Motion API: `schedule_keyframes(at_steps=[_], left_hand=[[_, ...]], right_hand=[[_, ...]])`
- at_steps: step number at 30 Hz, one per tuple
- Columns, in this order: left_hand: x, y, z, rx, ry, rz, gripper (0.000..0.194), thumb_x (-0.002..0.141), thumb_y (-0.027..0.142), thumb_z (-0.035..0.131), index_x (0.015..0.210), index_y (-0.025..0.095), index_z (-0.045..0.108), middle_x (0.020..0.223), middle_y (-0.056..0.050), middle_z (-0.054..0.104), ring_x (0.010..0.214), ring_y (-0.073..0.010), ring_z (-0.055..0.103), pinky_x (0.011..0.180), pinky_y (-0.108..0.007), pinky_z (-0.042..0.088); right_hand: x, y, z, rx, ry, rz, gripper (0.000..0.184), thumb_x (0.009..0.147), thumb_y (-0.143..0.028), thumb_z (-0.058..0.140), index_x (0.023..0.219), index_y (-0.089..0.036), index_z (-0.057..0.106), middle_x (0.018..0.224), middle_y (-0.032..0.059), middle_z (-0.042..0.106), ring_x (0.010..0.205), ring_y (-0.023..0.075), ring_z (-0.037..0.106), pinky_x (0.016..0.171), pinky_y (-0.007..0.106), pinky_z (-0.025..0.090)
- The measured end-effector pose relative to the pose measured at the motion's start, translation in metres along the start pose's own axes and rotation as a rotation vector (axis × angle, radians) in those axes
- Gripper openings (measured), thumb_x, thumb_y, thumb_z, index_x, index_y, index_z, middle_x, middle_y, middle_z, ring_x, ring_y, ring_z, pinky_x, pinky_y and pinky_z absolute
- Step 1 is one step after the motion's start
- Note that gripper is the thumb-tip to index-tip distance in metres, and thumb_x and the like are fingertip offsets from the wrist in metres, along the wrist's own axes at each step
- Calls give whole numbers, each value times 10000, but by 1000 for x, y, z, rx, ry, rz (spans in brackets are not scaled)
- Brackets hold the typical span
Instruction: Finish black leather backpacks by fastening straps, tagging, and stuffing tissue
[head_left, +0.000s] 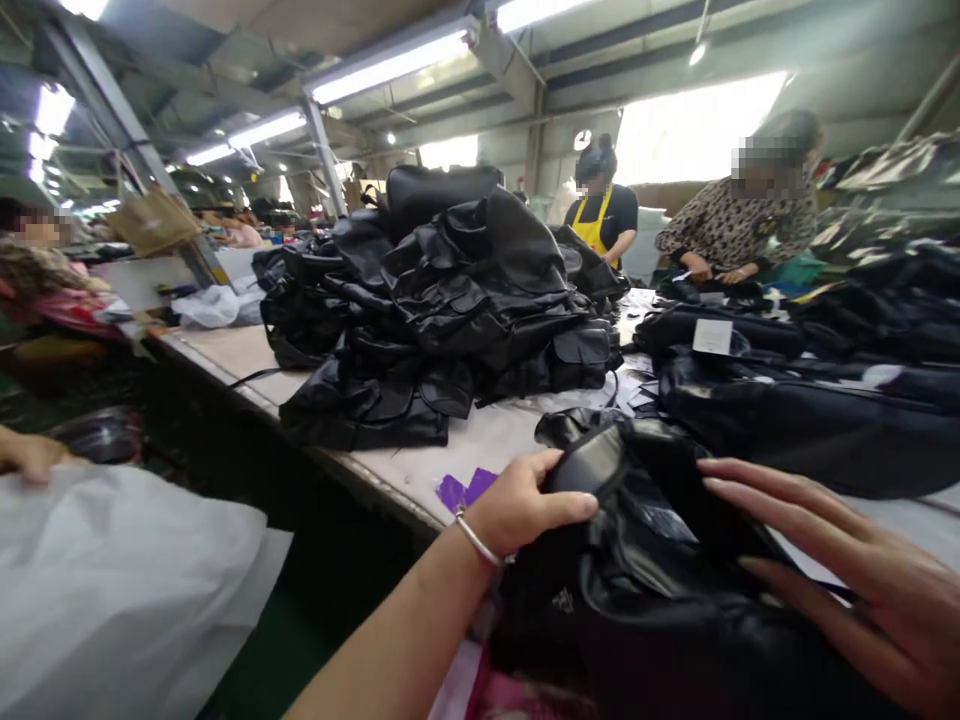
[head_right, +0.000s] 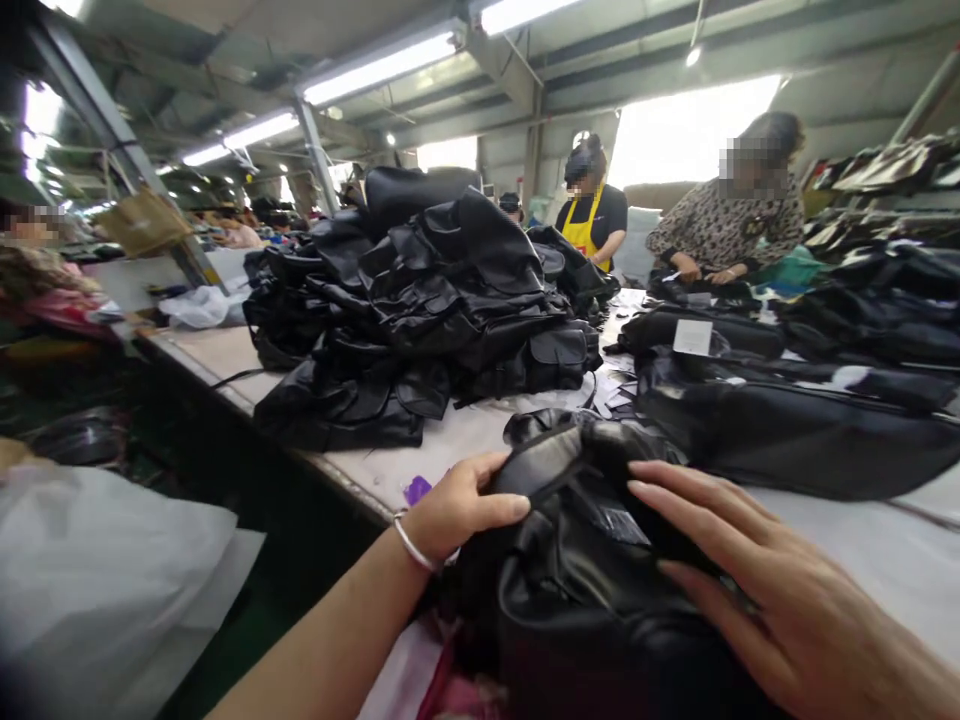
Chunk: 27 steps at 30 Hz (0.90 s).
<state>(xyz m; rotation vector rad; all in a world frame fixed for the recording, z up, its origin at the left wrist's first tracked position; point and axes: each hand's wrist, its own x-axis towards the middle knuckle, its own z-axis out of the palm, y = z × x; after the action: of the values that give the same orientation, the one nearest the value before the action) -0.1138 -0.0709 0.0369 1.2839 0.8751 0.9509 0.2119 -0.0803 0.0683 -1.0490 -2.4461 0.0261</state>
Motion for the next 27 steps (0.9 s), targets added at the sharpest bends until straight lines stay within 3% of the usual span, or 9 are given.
schedule_keyframes(at_steps=[3, 6, 8, 10, 12, 14, 17, 21, 27], left_hand=[[6, 26, 16, 80, -124, 47, 508, 700, 368, 777, 1141, 135, 678, 940, -60, 680, 807, -191, 628, 701, -265, 503], [10, 45, 23, 231, -199, 115, 476, 698, 403, 780, 1079, 128, 704, 909, -54, 672, 830, -203, 629, 704, -268, 512], [10, 49, 24, 306, -241, 117, 477, 693, 451, 787, 1028, 119, 718, 891, -59, 675, 848, -221, 637, 709, -279, 521], [11, 45, 19, 252, -306, 124, 508, 726, 471, 763, 1100, 132, 708, 957, -66, 694, 905, -232, 651, 762, -293, 530], [15, 29, 8, 136, -362, 143, 532, 829, 478, 657, 1249, 152, 647, 1072, -78, 701, 985, -226, 655, 844, -307, 526], [20, 4, -7, 197, -301, 109, 514, 920, 469, 515, 1321, 157, 597, 1122, -92, 703, 1014, -208, 658, 886, -311, 517], [24, -41, -22, 755, 18, -105, 487, 870, 498, 575, 1192, 147, 675, 1052, -129, 715, 977, -256, 668, 878, -365, 511], [26, -89, -14, 1018, 165, -253, 625, 633, 512, 796, 1047, 52, 709, 1073, -281, 652, 1040, -448, 610, 879, -530, 481], [44, -116, -8, 1126, 147, -304, 406, 706, 345, 702, 1030, 101, 734, 980, -230, 692, 937, -384, 660, 815, -489, 506]], right_hand=[[53, -14, -2, -36, -171, -166, 669, 907, -340, 523, 1533, -378, 289, 1592, 10, 308, 1392, 354, 391, 1077, 538, 466], [86, -12, 2, -45, -296, -256, 783, 837, -247, 593, 1541, -349, 266, 1619, 60, 240, 1410, 353, 359, 1069, 549, 448], [97, -10, 5, -5, -320, -281, 727, 795, -207, 612, 1480, -287, 383, 1590, 115, 298, 1390, 350, 393, 1048, 533, 459], [100, -8, 7, 17, -326, -304, 505, 804, -204, 608, 1303, -248, 554, 1452, 138, 497, 1351, 339, 447, 1018, 515, 475], [98, -6, 8, 0, -319, -326, 277, 828, -211, 588, 1097, -249, 639, 1220, 116, 666, 1281, 332, 521, 971, 508, 488], [91, -3, 8, -27, -287, -334, 192, 826, -200, 565, 992, -254, 646, 1070, 92, 714, 1198, 325, 586, 929, 496, 495], [75, 7, 5, -46, -165, -338, 233, 800, -181, 543, 1001, -270, 622, 1068, 77, 710, 1141, 310, 613, 889, 465, 502], [56, 22, 5, -96, -76, -260, 306, 777, -203, 543, 1064, -294, 600, 1153, 71, 680, 1158, 318, 592, 855, 470, 517], [51, 24, 8, -171, -33, -221, 282, 801, -221, 519, 1047, -299, 632, 1171, 71, 682, 1127, 330, 622, 823, 478, 560]])
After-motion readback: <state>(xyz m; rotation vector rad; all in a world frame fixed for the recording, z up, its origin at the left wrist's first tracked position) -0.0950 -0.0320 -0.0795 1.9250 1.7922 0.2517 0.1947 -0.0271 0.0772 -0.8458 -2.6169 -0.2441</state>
